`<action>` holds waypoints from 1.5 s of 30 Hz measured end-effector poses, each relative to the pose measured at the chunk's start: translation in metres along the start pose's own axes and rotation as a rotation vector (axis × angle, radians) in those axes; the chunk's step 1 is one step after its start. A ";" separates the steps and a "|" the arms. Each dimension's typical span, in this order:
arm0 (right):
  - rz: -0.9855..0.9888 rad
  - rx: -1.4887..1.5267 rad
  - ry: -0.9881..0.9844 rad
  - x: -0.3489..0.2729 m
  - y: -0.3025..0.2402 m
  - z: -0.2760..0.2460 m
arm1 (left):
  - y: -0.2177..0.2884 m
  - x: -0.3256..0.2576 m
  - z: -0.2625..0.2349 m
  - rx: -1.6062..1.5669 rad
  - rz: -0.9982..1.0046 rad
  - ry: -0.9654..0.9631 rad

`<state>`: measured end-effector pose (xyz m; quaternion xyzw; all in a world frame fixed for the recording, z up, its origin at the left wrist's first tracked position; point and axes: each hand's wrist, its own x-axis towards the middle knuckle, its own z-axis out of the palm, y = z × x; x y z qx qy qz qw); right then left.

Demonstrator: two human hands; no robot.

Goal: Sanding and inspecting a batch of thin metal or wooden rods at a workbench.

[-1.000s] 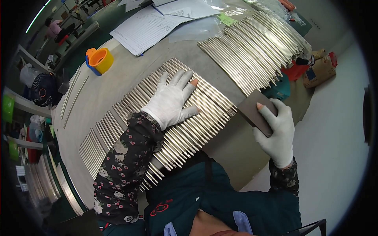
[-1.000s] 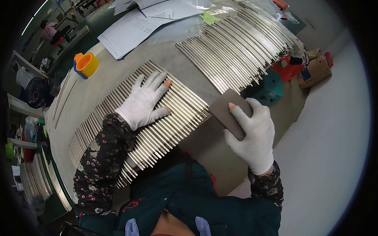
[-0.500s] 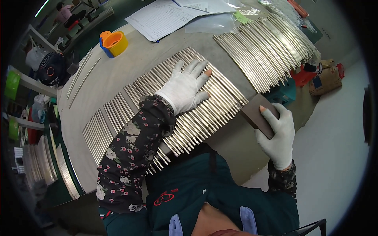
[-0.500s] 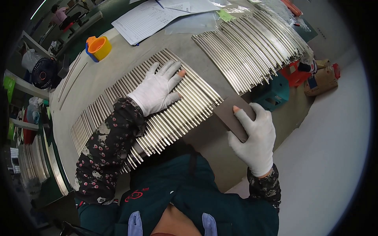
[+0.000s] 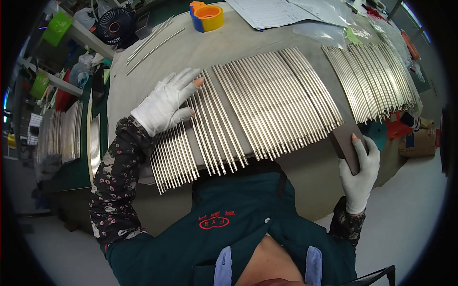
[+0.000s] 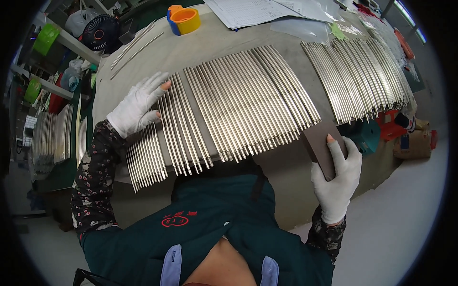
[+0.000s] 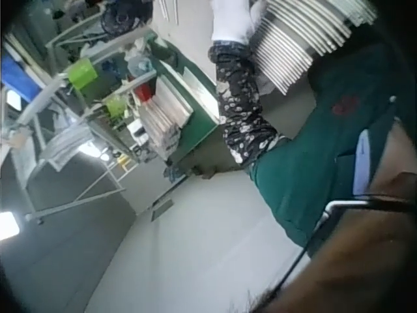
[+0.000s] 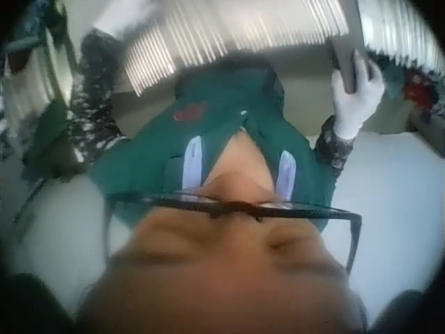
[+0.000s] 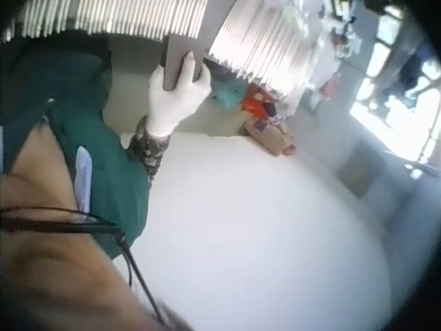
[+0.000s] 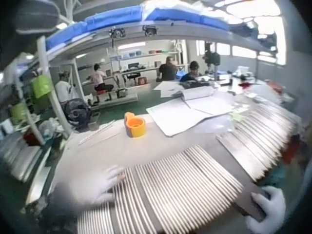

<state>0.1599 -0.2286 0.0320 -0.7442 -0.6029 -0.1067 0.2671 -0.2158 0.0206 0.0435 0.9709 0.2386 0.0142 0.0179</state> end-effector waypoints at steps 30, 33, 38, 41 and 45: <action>-0.098 0.059 -0.039 0.011 -0.042 0.018 | -0.006 -0.110 0.020 0.135 -0.244 -0.039; -0.124 0.063 -0.047 0.014 -0.048 0.020 | 0.007 -0.091 0.034 0.073 -0.238 -0.002; -0.126 0.039 -0.037 0.008 -0.046 0.014 | 0.027 -0.039 0.034 0.073 -0.181 -0.008; -0.111 0.009 -0.046 0.011 -0.046 0.017 | 0.053 -0.018 0.038 0.003 -0.065 0.005; -0.169 0.028 -0.025 0.034 -0.043 0.027 | 0.100 -0.019 0.043 -0.160 0.171 0.003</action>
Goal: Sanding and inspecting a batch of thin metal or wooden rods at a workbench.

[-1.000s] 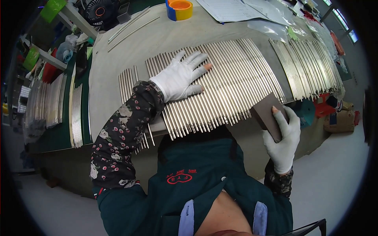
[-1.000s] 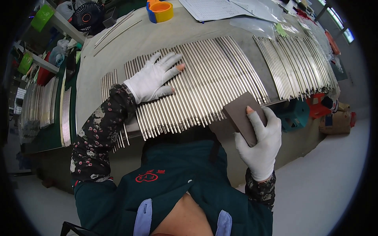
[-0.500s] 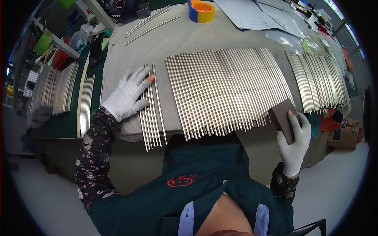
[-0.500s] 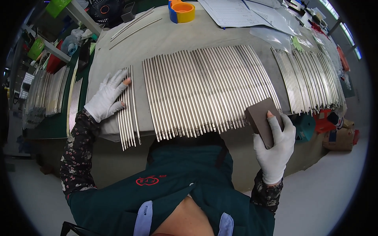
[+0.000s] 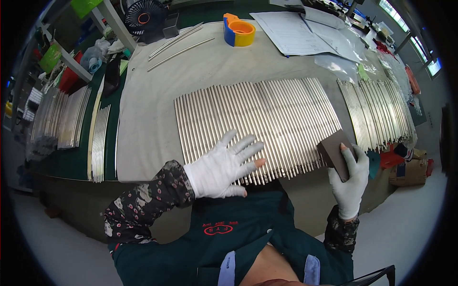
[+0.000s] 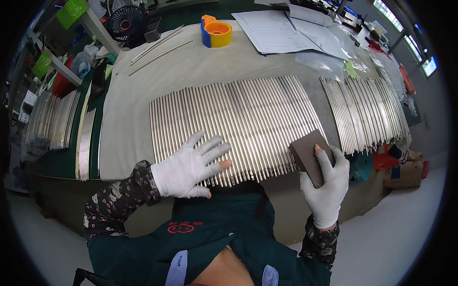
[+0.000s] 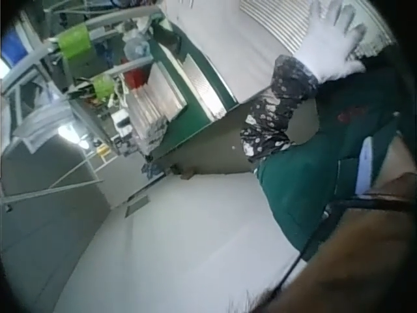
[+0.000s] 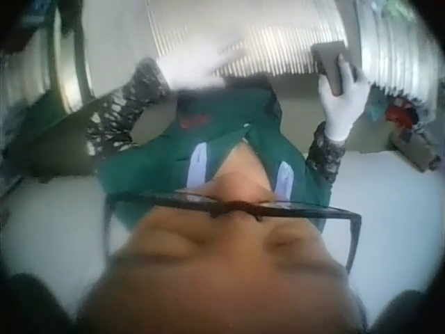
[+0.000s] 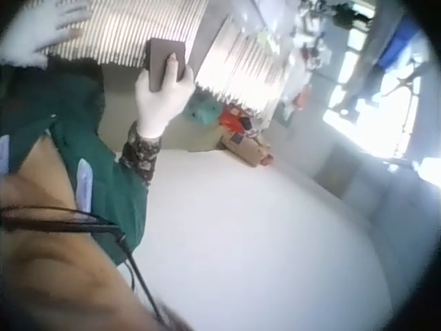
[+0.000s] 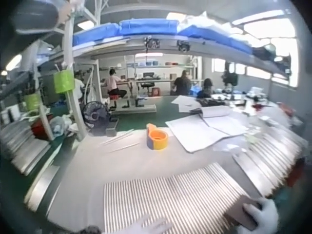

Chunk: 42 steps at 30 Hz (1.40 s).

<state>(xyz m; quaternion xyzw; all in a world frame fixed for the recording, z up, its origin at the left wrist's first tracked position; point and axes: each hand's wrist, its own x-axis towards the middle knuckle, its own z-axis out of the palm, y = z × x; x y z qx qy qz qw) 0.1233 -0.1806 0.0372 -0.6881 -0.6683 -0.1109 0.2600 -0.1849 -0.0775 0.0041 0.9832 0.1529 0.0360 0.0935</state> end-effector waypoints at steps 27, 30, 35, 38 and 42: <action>0.136 -0.242 -0.194 0.076 0.053 0.065 | 0.049 -0.027 -0.010 -0.032 -0.317 0.066; 0.146 -0.202 -0.178 0.074 0.050 0.072 | 0.048 -0.029 -0.009 -0.011 -0.312 0.062; 0.124 -0.219 -0.199 0.070 0.043 0.072 | 0.044 -0.042 -0.013 -0.008 -0.315 0.031; 0.122 -0.217 -0.207 0.066 0.035 0.069 | 0.039 -0.052 -0.016 -0.052 -0.306 0.025; 0.116 -0.223 -0.223 0.064 0.034 0.067 | 0.036 -0.057 -0.021 -0.045 -0.297 -0.038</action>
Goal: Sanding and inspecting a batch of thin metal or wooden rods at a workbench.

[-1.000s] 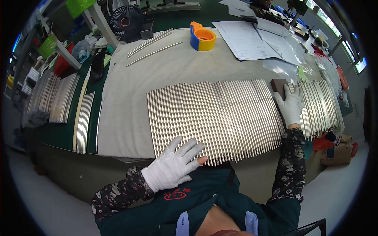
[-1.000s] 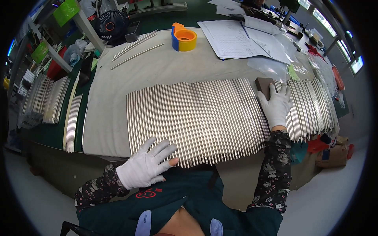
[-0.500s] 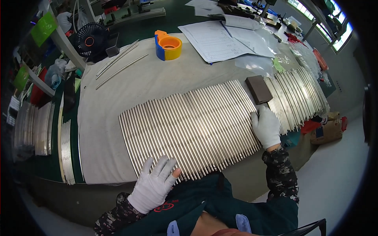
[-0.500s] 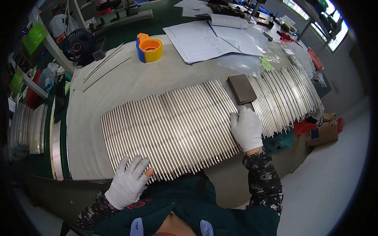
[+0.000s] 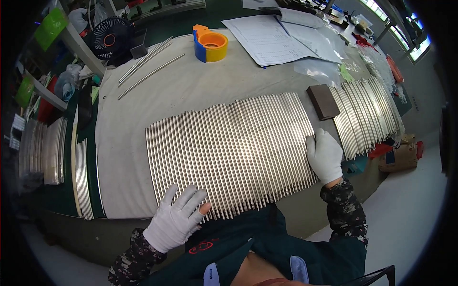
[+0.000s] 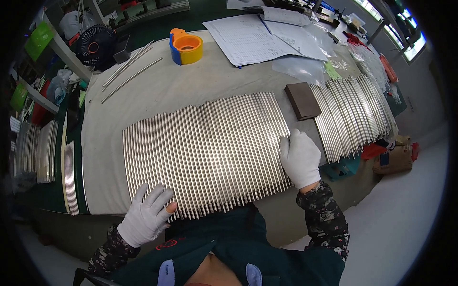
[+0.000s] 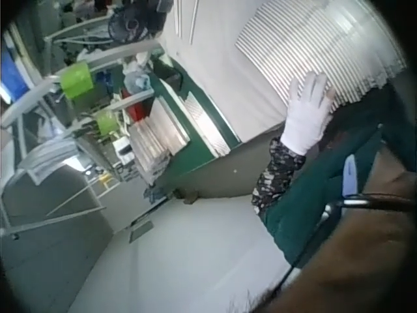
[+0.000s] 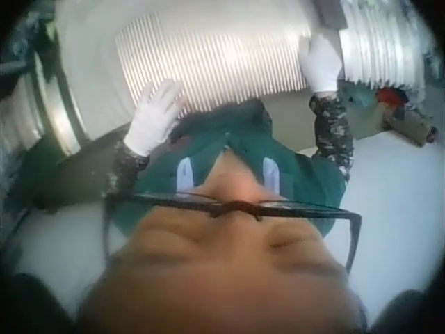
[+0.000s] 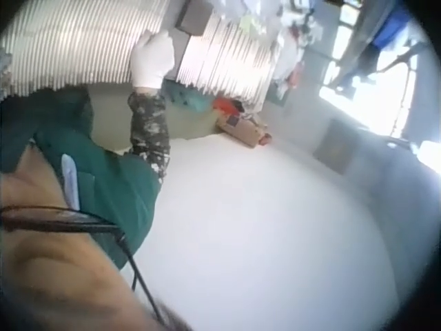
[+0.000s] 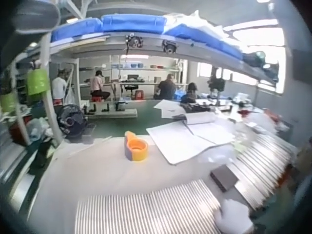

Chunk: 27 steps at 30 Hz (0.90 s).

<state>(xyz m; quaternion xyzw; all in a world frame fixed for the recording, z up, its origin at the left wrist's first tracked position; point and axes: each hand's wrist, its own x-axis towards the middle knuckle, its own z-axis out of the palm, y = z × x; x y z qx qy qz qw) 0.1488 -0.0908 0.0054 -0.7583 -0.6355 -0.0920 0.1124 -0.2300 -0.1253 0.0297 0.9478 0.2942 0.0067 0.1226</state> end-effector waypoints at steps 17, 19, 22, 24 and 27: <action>-0.783 0.301 -0.321 -0.056 -0.098 -0.030 | 0.035 0.052 0.008 -0.018 -0.148 0.100; -0.765 0.299 -0.312 -0.055 -0.100 -0.029 | 0.035 0.051 0.010 -0.011 -0.145 0.115; -0.754 0.280 -0.315 -0.056 -0.102 -0.031 | 0.034 0.053 0.011 -0.007 -0.143 0.123; -0.755 0.278 -0.331 -0.054 -0.102 -0.032 | 0.034 0.054 0.013 -0.014 -0.148 0.120; -0.754 0.287 -0.315 -0.055 -0.102 -0.030 | 0.035 0.055 0.012 -0.030 -0.158 0.104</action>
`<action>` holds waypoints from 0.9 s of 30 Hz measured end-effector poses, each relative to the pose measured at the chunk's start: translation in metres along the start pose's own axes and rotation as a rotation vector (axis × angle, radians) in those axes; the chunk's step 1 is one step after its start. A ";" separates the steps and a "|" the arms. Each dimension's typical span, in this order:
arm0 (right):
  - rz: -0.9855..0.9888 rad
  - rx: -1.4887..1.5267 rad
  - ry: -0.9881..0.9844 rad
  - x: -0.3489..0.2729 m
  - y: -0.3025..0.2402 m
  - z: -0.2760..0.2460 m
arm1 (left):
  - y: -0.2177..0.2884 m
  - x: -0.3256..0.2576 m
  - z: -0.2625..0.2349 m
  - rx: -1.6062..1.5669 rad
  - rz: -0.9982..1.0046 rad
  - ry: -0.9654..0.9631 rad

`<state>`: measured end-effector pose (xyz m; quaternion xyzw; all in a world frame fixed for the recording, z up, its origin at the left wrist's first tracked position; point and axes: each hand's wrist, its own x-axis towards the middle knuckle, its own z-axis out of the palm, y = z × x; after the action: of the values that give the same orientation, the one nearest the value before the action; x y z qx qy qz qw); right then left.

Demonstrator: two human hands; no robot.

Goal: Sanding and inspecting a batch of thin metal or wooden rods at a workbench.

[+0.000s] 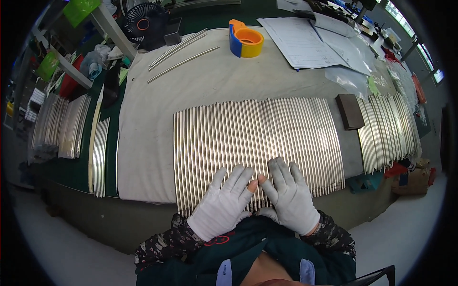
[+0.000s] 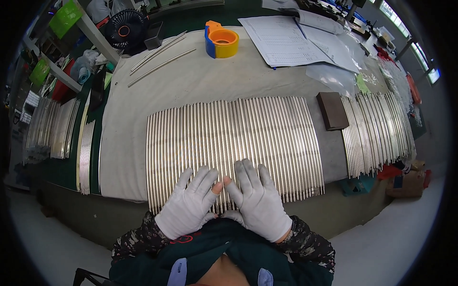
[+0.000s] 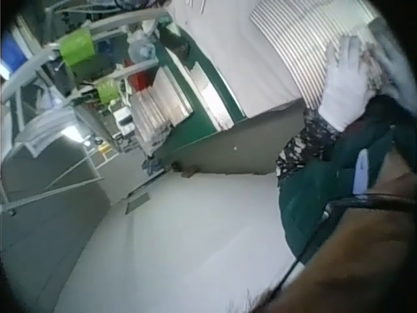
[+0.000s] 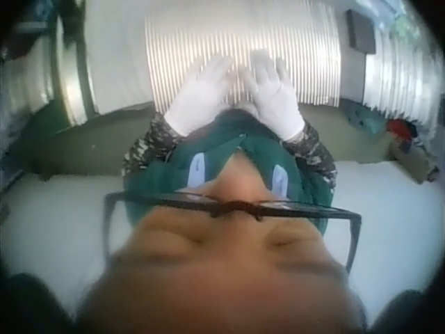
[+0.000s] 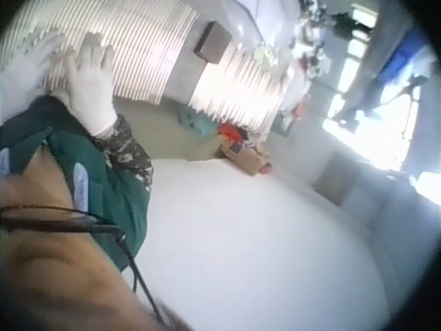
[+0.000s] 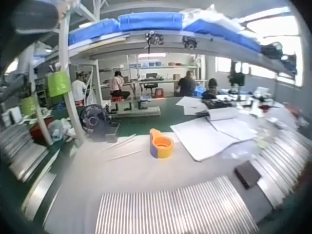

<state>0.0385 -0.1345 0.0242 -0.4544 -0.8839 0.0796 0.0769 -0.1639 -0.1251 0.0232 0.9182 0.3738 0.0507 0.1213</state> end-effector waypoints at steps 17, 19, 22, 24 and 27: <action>-0.107 -0.105 0.411 -0.033 0.013 0.027 | 0.014 0.003 -0.003 -0.032 0.068 0.012; -0.149 -0.146 0.501 -0.030 0.015 0.028 | 0.015 0.002 -0.001 -0.047 0.071 0.022; -0.213 -0.120 0.535 -0.031 0.020 0.034 | 0.017 -0.001 -0.001 -0.064 0.077 0.053; -0.236 -0.119 0.544 -0.031 0.021 0.037 | 0.017 -0.002 -0.001 -0.066 0.080 0.072; -0.275 -0.126 0.561 -0.030 0.021 0.035 | 0.019 -0.003 -0.001 -0.090 0.094 0.104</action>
<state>0.0653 -0.1495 -0.0167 -0.3387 -0.8845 -0.1151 0.2994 -0.1530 -0.1402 0.0287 0.9244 0.3335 0.1207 0.1403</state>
